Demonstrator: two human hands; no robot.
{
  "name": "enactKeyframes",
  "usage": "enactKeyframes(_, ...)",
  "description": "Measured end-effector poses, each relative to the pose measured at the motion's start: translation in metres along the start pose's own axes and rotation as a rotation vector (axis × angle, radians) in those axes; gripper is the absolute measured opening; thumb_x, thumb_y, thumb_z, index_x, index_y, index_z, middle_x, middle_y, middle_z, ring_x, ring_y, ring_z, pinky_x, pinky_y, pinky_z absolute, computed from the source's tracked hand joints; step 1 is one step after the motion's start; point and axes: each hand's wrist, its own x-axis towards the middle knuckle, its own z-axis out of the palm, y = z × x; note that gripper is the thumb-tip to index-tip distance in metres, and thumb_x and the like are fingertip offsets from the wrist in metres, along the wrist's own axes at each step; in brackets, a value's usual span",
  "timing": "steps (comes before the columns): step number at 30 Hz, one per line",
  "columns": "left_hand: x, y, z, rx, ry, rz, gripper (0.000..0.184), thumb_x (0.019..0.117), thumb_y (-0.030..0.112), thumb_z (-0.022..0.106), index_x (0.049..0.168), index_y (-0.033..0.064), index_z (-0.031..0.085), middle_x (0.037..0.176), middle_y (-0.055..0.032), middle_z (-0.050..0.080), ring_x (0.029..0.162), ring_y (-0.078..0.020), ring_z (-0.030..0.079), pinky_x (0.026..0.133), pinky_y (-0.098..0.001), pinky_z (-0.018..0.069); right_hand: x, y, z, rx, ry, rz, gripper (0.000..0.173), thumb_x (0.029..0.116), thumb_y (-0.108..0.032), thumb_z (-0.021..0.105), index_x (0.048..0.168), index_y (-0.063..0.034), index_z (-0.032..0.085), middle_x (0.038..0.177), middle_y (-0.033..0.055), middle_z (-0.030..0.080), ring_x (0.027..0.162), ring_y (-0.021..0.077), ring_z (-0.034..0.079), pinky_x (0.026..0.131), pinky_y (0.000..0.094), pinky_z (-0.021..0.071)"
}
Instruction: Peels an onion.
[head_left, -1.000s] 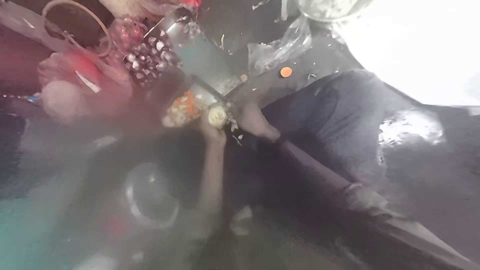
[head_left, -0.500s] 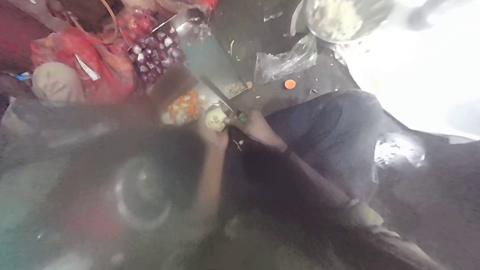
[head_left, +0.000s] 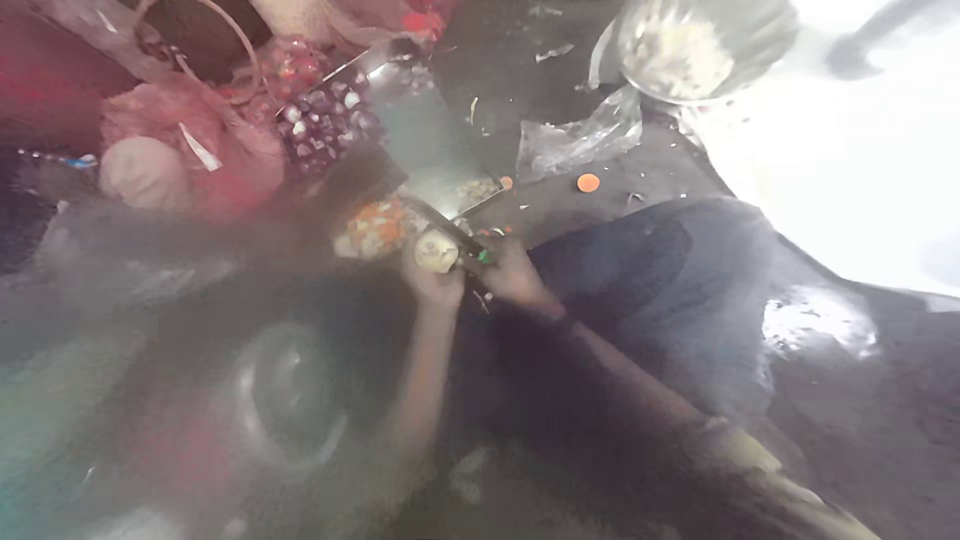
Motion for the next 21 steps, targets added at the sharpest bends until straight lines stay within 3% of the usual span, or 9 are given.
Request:
enactKeyframes(2,0.004,0.003,0.001,0.020,0.062,0.077,0.045,0.1064,0.048,0.031,0.109,0.0152,0.062,0.093,-0.0061,0.069,0.081,-0.0190,0.069,0.069,-0.0404,0.0596,-0.002,-0.003,-0.001,0.078,0.002,-0.093,0.016,0.0899,-0.023,0.076,0.097,-0.0083,0.076,0.078,0.0053,0.071,0.069,0.0164,0.068,0.065,0.0434,0.0583)
enactKeyframes(4,0.011,0.006,-0.001,0.047,0.193,0.158,0.050,0.1082,0.053,0.026,0.110,0.0149,0.059,0.090,-0.0061,0.068,0.081,-0.0202,0.069,0.071,-0.0439,0.0604,-0.009,-0.012,-0.002,0.169,-0.102,-0.161,0.021,0.0919,-0.024,0.076,0.105,-0.0070,0.077,0.082,0.0039,0.073,0.070,0.0119,0.069,0.070,0.0376,0.0612)
enactKeyframes(6,0.014,0.013,-0.006,0.012,0.210,0.172,0.051,0.1080,0.057,0.029,0.118,0.0150,0.057,0.098,-0.0074,0.068,0.089,-0.0231,0.069,0.080,-0.0491,0.0609,-0.009,-0.019,-0.004,0.147,-0.166,-0.185,0.024,0.0938,-0.027,0.075,0.108,-0.0067,0.076,0.080,0.0038,0.073,0.068,0.0117,0.069,0.069,0.0372,0.0605)
enactKeyframes(9,0.011,0.017,-0.005,-0.015,0.162,0.092,0.042,0.1067,0.051,0.041,0.126,0.0174,0.058,0.110,-0.0089,0.068,0.097,-0.0243,0.070,0.080,-0.0476,0.0610,0.000,-0.012,-0.021,-0.054,-0.127,-0.050,0.025,0.0962,-0.029,0.072,0.112,-0.0092,0.074,0.085,0.0068,0.073,0.074,0.0196,0.070,0.071,0.0469,0.0608)
enactKeyframes(14,0.011,0.012,-0.003,0.068,0.064,0.051,0.050,0.1078,0.051,0.032,0.116,0.0126,0.063,0.105,-0.0111,0.071,0.083,-0.0212,0.070,0.066,-0.0357,0.0589,-0.008,0.009,-0.058,-0.227,0.123,0.211,0.035,0.0925,-0.035,0.077,0.107,-0.0043,0.070,0.081,0.0186,0.067,0.068,0.0362,0.065,0.060,0.0602,0.0541)
enactKeyframes(15,0.011,0.011,-0.005,0.083,0.036,0.058,0.050,0.1081,0.051,0.033,0.118,0.0123,0.063,0.106,-0.0115,0.071,0.082,-0.0210,0.070,0.065,-0.0355,0.0589,-0.011,0.010,-0.060,-0.225,0.139,0.246,0.044,0.0937,-0.047,0.074,0.105,-0.0049,0.069,0.079,0.0181,0.065,0.066,0.0362,0.064,0.059,0.0600,0.0537)
enactKeyframes(17,0.011,0.012,-0.007,0.096,-0.009,0.040,0.051,0.1084,0.052,0.033,0.118,0.0123,0.064,0.104,-0.0112,0.070,0.081,-0.0211,0.069,0.065,-0.0360,0.0590,-0.011,0.010,-0.057,-0.178,0.152,0.242,0.062,0.1001,-0.068,0.049,0.109,-0.0101,0.068,0.074,0.0138,0.063,0.061,0.0319,0.063,0.055,0.0562,0.0531)
enactKeyframes(19,0.009,0.012,-0.008,0.133,-0.056,0.015,0.051,0.1089,0.050,0.029,0.115,0.0118,0.063,0.101,-0.0108,0.069,0.082,-0.0212,0.069,0.069,-0.0371,0.0596,-0.004,0.008,-0.046,-0.065,0.161,0.147,0.063,0.1077,-0.061,0.033,0.105,-0.0093,0.068,0.069,0.0095,0.060,0.056,0.0254,0.059,0.052,0.0496,0.0516)
enactKeyframes(21,0.006,0.009,-0.007,0.219,-0.078,0.017,0.048,0.1090,0.045,0.031,0.113,0.0110,0.065,0.099,-0.0102,0.070,0.082,-0.0205,0.070,0.071,-0.0380,0.0606,-0.002,0.005,-0.032,0.037,0.130,0.047,0.052,0.1117,-0.047,0.035,0.108,-0.0062,0.066,0.070,0.0081,0.059,0.057,0.0224,0.059,0.053,0.0458,0.0531)
